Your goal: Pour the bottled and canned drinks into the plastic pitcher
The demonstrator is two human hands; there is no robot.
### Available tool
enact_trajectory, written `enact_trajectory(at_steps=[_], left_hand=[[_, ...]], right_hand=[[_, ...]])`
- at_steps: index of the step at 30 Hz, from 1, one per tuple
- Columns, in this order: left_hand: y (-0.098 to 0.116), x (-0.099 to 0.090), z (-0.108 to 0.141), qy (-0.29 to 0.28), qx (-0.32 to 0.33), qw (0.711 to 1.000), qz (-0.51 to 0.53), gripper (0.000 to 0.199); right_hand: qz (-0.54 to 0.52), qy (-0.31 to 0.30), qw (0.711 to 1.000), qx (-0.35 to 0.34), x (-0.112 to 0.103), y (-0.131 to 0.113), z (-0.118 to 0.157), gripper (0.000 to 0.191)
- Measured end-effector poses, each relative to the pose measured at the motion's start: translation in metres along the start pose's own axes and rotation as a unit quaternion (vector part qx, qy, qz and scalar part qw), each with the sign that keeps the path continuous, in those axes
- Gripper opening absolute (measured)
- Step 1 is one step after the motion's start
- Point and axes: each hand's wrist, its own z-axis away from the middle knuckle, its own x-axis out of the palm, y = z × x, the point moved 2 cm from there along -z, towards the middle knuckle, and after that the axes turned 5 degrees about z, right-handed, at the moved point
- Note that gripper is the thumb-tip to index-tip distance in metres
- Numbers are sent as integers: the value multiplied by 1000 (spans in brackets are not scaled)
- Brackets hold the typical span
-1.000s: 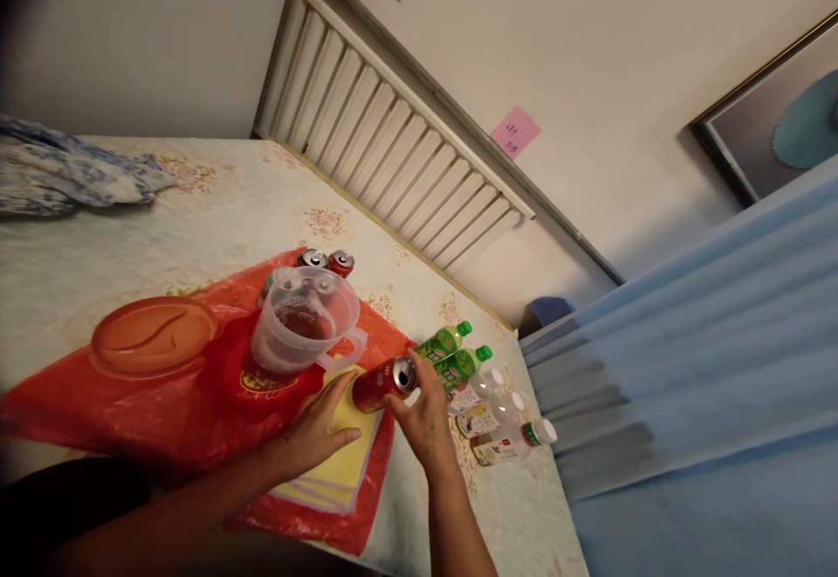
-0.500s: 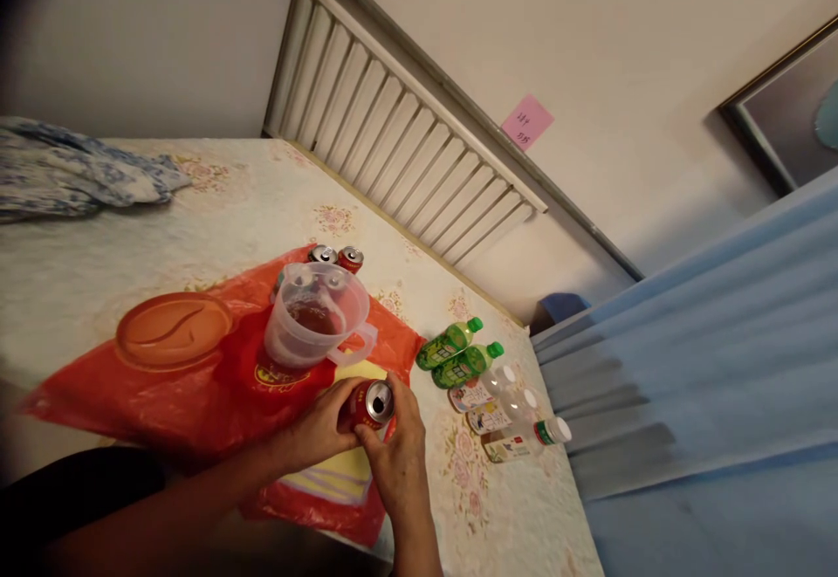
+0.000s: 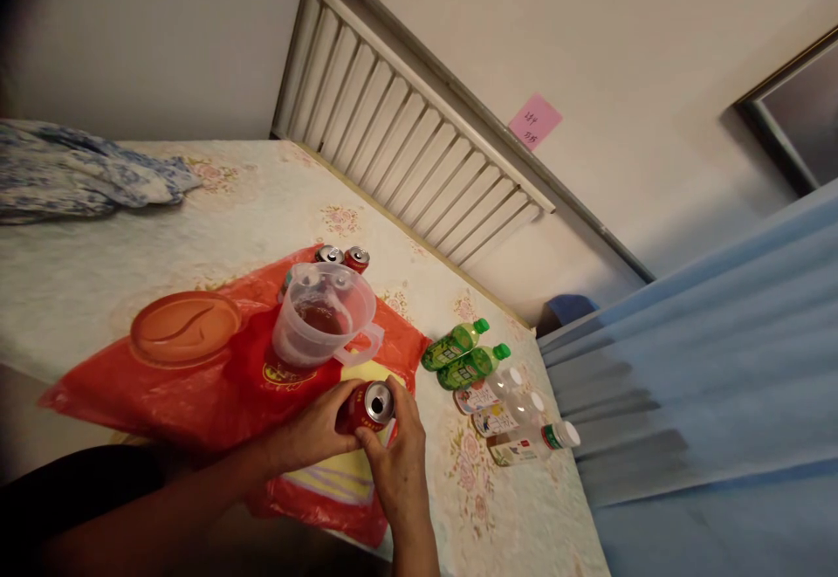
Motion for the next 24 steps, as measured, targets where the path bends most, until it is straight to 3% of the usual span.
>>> enact_trajectory(at_steps=[16,24], left_hand=[[5,-2,1,-23,-32,999,35,56],[-4,-2,3,-43,-37,997,50,71]], right_hand=[[0,-5,1000,-1,0,3,-1,66],[-7,0,1000,16,0,4,-1,68]])
